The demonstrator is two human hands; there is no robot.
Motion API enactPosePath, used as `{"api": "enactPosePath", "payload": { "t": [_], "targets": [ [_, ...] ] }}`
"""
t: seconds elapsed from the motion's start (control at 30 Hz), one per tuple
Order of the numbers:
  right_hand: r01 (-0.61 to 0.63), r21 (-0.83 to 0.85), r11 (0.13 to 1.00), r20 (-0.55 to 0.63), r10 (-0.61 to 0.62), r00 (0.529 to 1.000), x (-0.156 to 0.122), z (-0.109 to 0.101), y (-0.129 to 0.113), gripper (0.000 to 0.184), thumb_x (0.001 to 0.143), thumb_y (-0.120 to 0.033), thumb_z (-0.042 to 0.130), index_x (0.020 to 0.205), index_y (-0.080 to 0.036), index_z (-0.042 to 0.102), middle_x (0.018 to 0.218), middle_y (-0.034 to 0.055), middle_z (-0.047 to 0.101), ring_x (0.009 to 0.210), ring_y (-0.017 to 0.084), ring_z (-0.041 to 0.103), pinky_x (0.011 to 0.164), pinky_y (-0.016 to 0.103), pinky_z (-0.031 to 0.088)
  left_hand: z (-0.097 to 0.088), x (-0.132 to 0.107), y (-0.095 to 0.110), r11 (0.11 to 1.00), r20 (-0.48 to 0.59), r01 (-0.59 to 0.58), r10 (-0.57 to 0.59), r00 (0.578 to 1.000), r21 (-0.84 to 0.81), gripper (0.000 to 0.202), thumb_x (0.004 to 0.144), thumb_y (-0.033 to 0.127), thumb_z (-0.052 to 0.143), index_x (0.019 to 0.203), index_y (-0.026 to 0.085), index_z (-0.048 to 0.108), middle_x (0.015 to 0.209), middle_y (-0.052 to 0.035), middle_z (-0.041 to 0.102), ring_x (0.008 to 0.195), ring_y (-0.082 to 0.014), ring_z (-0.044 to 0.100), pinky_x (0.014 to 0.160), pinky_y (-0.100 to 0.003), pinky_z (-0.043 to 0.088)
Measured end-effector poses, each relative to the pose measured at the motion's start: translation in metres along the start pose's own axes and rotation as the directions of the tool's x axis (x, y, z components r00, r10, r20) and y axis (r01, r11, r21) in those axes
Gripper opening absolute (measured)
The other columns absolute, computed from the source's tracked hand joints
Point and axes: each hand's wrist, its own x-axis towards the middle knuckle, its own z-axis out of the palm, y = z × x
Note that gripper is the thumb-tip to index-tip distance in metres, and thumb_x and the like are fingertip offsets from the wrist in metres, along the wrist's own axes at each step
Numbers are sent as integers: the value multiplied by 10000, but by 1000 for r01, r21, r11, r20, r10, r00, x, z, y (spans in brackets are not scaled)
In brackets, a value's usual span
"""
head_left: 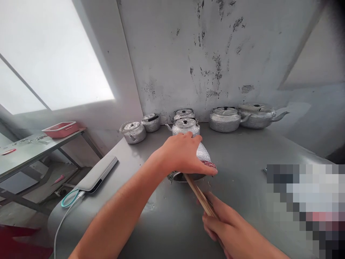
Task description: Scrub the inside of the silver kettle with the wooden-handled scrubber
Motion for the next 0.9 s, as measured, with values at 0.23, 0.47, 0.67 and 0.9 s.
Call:
{"api": "enactPosePath", "payload": {
  "t": [0.23, 0.47, 0.67, 0.9],
  "targets": [
    [-3, 84, 996, -7, 4, 1000, 2, 3, 1, 422, 1010, -556, 221, 872, -240, 464, 763, -55, 386, 503, 82, 326, 431, 203, 390, -1, 1, 0, 1000, 4, 0, 0, 1000, -7, 827, 709, 783, 529, 1307, 212, 531, 1163, -102, 604, 1048, -304, 567, 837, -385, 472],
    [32, 71, 997, -27, -30, 999, 6, -1, 3, 422, 1001, -579, 244, 891, -242, 474, 744, -50, 387, 525, 92, 346, 411, 189, 380, 0, 4, -10, 999, -4, -4, 4, 1000, -46, 869, 694, 828, 532, 1341, 248, 518, 1200, -83, 605, 1082, -309, 567, 846, -376, 464],
    [73, 83, 994, -92, -66, 994, 13, -7, 10, 473, 971, -654, 268, 869, -243, 478, 738, -53, 386, 538, 93, 342, 409, 190, 370, 0, 6, -14, 998, 12, 9, -8, 1000, -57, 877, 688, 828, 548, 1368, 276, 502, 1234, -72, 608, 1098, -313, 574, 850, -360, 463],
    [120, 87, 989, -106, -111, 988, 15, -10, 7, 421, 990, -587, 303, 849, -230, 477, 708, -63, 400, 492, 72, 342, 436, 204, 347, 1, 7, -16, 998, 15, 10, -9, 1000, -63, 911, 686, 854, 515, 1395, 282, 479, 1267, -64, 599, 1125, -314, 558, 859, -357, 454]
  ]
}}
